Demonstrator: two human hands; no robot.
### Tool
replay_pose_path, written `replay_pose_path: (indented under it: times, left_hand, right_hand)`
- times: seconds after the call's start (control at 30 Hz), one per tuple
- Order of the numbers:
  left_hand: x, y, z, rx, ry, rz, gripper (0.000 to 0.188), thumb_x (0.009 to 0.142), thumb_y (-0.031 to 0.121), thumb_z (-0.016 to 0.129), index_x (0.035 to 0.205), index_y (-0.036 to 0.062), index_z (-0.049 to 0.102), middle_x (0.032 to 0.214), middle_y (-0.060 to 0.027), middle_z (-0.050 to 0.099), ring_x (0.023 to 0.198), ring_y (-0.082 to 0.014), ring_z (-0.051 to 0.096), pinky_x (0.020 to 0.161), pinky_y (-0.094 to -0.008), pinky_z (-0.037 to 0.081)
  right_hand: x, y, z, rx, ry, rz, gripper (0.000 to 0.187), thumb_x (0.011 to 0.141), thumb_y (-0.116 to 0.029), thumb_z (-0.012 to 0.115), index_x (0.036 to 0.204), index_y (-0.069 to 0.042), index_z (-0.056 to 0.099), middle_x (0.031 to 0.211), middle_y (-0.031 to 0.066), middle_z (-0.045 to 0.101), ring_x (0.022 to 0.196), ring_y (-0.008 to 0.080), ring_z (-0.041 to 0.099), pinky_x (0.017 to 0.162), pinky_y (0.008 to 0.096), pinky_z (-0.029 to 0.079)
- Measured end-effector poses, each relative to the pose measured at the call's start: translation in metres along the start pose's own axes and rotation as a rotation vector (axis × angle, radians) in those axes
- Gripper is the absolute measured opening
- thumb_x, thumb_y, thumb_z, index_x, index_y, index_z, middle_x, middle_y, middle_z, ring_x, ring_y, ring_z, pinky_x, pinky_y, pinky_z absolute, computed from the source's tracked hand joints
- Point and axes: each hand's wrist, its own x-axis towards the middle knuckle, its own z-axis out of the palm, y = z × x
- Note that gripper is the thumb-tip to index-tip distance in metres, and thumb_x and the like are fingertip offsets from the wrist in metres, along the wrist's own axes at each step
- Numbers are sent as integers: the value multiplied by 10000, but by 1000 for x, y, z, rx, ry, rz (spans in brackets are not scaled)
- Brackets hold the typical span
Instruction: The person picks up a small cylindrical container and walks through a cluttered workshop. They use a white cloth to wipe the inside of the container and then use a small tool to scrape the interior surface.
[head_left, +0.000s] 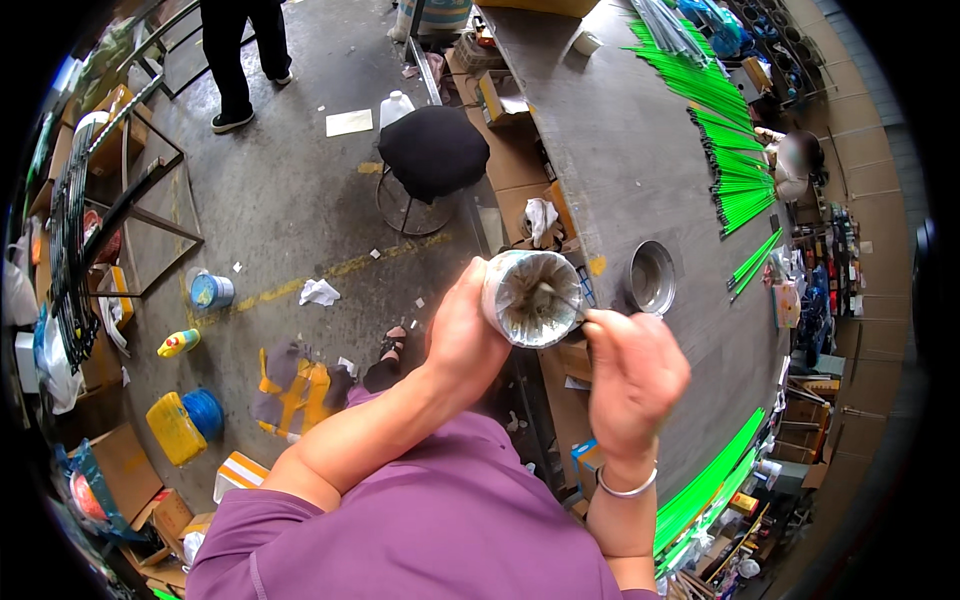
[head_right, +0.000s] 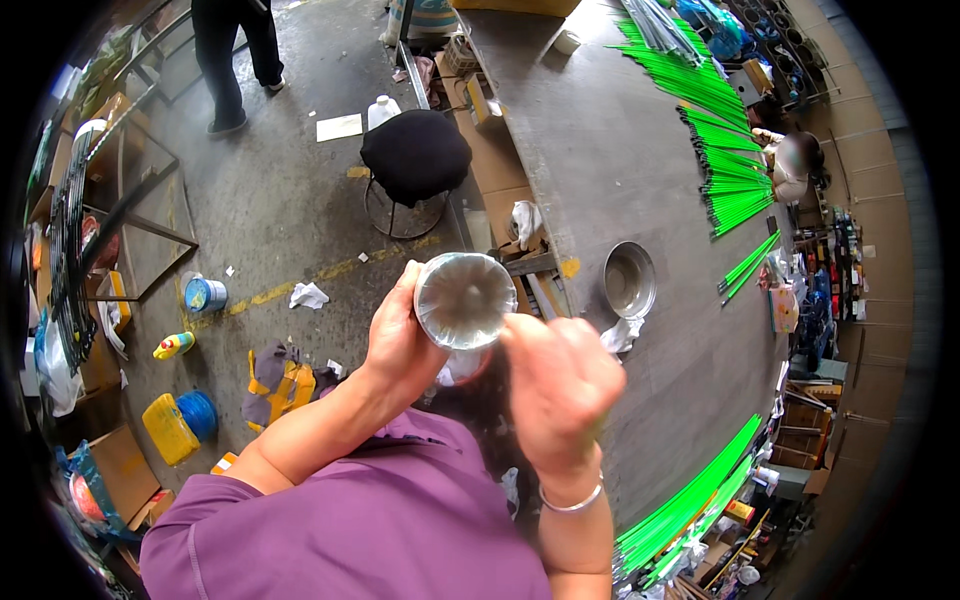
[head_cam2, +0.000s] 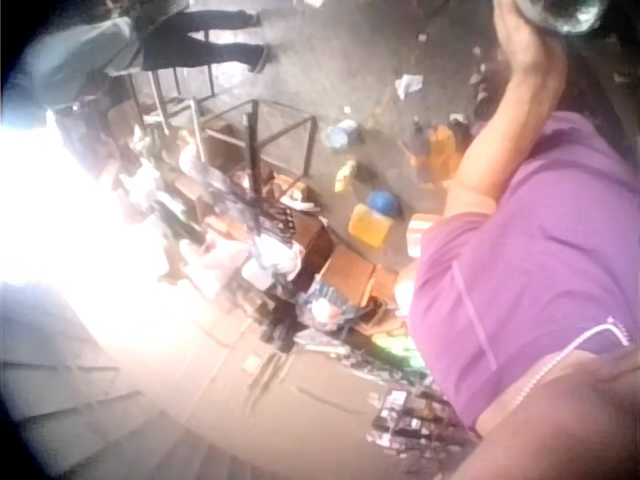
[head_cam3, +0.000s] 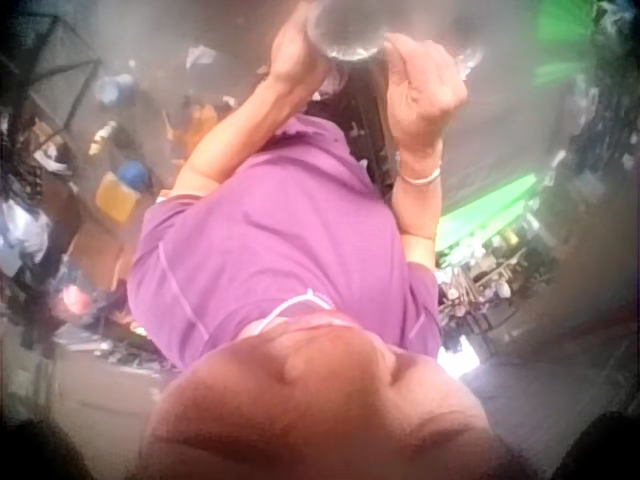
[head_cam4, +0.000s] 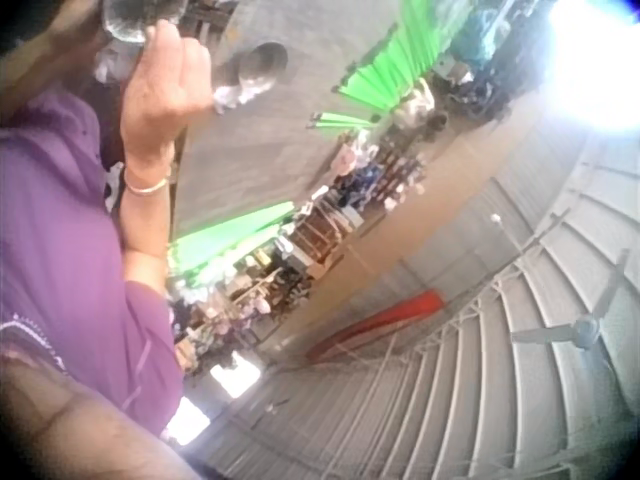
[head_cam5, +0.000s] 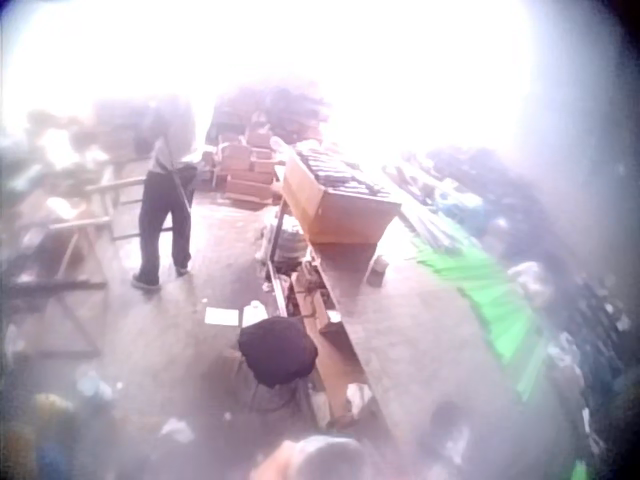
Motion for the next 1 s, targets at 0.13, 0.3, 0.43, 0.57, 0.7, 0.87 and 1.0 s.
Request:
replay_pose_path:
  times: [0.13,0.3,0.43,0.57,0.7,0.87,1.0]
  left_hand:
    - [0,0,-4,-7,71,17,367,1028,311,336,1073,36,574,1063,-88,628,1007,-203,586,942,-373,449]
    - [0,-1,-7,-24,53,-1,369,1026,313,342,1073,34,579,1061,-85,633,1005,-200,586,945,-366,446]
    - [-3,8,-1,-2,30,-17,374,1025,323,346,1074,34,579,1062,-84,635,1021,-201,585,948,-367,447]
    - [-4,2,-2,-18,52,-15,358,1025,311,352,1073,38,579,1074,-79,630,1011,-196,585,944,-369,448]
    - [3,2,0,-35,18,19,349,1023,307,361,1068,41,583,1076,-77,630,1015,-191,584,956,-366,440]
    - [4,-2,-11,-68,58,23,353,1022,311,367,1076,37,584,1073,-82,634,1018,-198,581,963,-370,436]
    - [4,-5,-12,-35,43,37,379,1017,334,382,1101,21,577,1098,-96,630,1051,-219,577,1000,-393,421]
  right_hand:
    - [-9,3,1,41,-89,15,209,684,44,734,871,2,651,635,85,511,549,226,502,485,331,400]
    - [-9,10,16,28,-111,-45,207,677,57,729,862,10,650,628,81,499,531,218,477,474,332,386]
    - [-5,0,2,-14,2,-35,191,702,44,715,878,10,650,646,82,521,543,241,496,477,332,392]
    - [-10,-3,1,21,-167,-47,183,703,60,728,866,14,658,649,83,512,563,206,486,506,320,391]
    - [0,6,1,-79,-133,-66,164,713,36,727,856,22,646,644,100,508,555,241,479,507,325,392]
    - [2,-1,-6,-99,-76,-103,171,686,39,714,830,-2,632,604,70,479,523,224,484,460,330,390]
    - [-8,-1,1,17,-157,-75,168,717,-5,704,875,-30,653,626,71,519,535,228,504,468,338,403]
